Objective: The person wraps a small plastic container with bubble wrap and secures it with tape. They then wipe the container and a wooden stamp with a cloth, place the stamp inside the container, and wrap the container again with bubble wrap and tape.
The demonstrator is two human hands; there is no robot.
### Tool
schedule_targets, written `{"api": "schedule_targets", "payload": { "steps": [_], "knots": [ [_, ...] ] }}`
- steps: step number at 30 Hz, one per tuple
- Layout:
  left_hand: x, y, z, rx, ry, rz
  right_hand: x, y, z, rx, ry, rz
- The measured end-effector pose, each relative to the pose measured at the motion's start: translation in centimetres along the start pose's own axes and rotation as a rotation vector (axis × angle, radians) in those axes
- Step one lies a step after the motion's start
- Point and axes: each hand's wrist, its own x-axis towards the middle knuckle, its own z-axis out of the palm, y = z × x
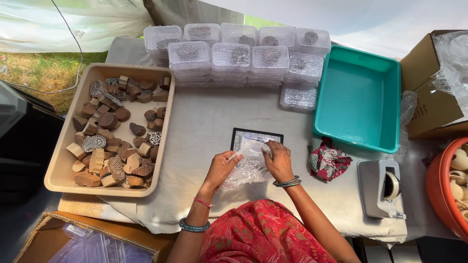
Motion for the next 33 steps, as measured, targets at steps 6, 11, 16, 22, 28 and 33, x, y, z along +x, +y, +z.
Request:
{"api": "schedule_targets", "payload": {
  "steps": [6,11,16,22,28,33],
  "knots": [
    [1.4,-0.7,-4.6,0.955,0.055,0.158,0.6,6.6,-1.0,1.198,0.004,0.485],
    [5.2,-5.9,-7.3,0.033,0.373,0.121,0.5,5.8,-2.0,1.128,0.136,0.604],
    [4.2,-3.7,-8.5,-0.392,0.317,-0.024,-0.2,5.3,-0.6,1.081,0.297,0.591],
    [2.2,-2.9,-5.8,-0.470,0.242,0.054,-0.6,5.6,0.1,1.294,0.557,0.604],
    [2.0,-5.0,4.6,-0.030,0.103,-0.203,-0.5,1.1,-1.1,1.229,0.509,0.533],
    [5.6,-12.4,5.0,0.031,0.115,-0.071,-0.7,2.3,-1.5,1.174,0.491,0.506]
  ]
}}
